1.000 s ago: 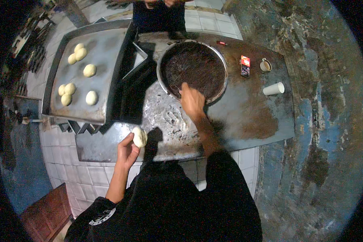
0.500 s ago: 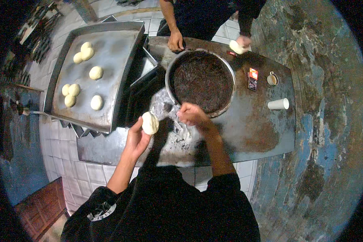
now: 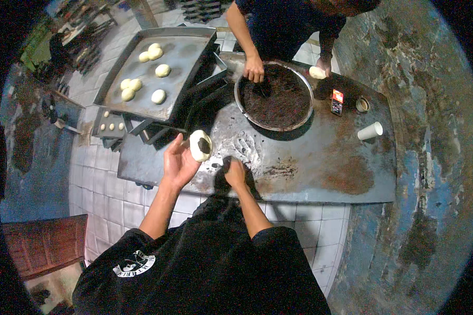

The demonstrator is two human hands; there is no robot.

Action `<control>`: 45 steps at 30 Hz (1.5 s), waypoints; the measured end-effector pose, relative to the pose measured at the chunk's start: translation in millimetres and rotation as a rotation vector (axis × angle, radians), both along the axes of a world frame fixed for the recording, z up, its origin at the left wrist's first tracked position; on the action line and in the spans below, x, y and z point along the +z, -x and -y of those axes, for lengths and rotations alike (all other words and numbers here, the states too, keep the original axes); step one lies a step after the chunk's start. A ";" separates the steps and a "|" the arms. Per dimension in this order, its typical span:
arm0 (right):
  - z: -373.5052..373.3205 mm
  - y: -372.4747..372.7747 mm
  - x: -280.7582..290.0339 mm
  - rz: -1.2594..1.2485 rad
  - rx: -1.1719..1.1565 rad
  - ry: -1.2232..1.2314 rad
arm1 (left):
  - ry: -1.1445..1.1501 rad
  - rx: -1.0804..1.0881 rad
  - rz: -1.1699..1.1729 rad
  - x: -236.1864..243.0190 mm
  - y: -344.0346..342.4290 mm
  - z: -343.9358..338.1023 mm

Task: The person prepares filled bread by flattening dough balls by hand, scooping chocolate filling into the center, pinching the dough to seal it, and placing the finished balls onto a metal baking tray.

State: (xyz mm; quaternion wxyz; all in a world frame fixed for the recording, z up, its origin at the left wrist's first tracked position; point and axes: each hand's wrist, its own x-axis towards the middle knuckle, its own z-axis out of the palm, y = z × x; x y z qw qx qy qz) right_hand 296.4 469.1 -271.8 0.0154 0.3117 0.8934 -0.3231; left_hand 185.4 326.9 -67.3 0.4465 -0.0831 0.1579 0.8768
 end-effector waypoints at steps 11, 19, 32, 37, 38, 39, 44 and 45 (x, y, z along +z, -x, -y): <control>49.8 -34.3 168.3 -0.479 0.378 0.937 | 0.776 -0.124 -0.646 -17.8 -58.2 83.5; 71.0 -51.1 212.4 -0.730 0.381 0.178 | 0.945 -0.136 -1.094 39.3 -75.7 104.4; 113.7 -2.9 274.8 -0.799 0.415 0.076 | 0.593 -0.166 -0.950 81.6 -9.7 150.8; 149.9 30.8 271.3 -0.870 0.321 0.162 | 0.729 0.074 -1.148 82.3 22.4 173.8; 160.9 37.6 276.2 -0.871 0.328 0.160 | 0.701 0.190 -1.098 74.1 27.2 175.9; 172.6 44.0 283.1 -0.855 0.315 0.216 | 0.596 0.266 -0.892 66.9 28.4 174.5; 178.5 62.8 283.0 -0.734 0.384 0.070 | 0.357 0.352 -0.779 57.4 42.0 167.4; 172.0 64.5 281.6 -0.734 0.376 0.061 | 0.278 0.322 -0.808 58.9 42.2 167.0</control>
